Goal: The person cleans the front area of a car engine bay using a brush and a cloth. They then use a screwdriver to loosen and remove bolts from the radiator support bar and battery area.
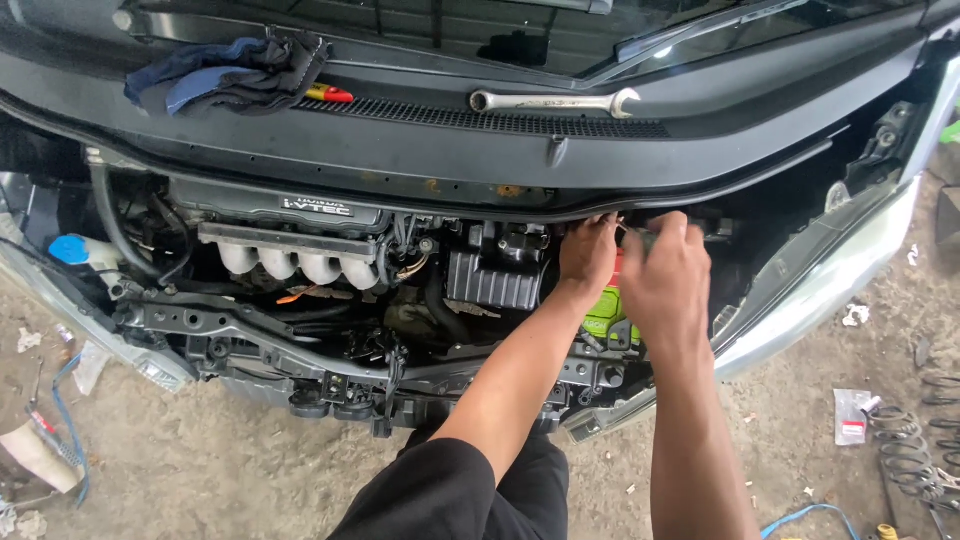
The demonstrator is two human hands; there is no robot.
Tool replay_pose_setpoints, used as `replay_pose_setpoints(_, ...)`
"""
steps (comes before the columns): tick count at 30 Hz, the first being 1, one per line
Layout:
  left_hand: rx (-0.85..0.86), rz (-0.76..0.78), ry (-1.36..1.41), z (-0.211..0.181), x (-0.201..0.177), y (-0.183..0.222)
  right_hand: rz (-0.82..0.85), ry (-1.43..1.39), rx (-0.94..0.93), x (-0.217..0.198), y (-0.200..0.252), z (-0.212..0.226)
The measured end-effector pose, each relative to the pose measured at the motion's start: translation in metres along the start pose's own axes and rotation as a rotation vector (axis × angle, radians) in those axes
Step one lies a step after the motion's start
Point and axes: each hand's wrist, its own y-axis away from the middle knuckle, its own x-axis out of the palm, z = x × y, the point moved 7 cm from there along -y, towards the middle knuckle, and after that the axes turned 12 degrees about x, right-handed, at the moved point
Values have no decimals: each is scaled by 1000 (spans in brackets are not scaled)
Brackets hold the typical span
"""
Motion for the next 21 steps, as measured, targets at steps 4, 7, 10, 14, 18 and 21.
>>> replay_pose_setpoints(4,1,0,25,0,4,1,-79,39,1,-3,7,1)
replay_pose_setpoints(7,-16,39,20,1,5,1,-37,52,171,-1,1,-14)
replay_pose_setpoints(10,4,53,8,5,14,-1,36,24,162,-8,4,-11)
replay_pose_setpoints(14,-13,58,32,1,6,-3,37,52,153,-15,9,-3)
replay_pose_setpoints(18,-29,92,24,12,26,-2,76,155,173,-8,15,-3)
replay_pose_setpoints(21,-64,97,84,21,39,-4,36,144,125,8,9,-16)
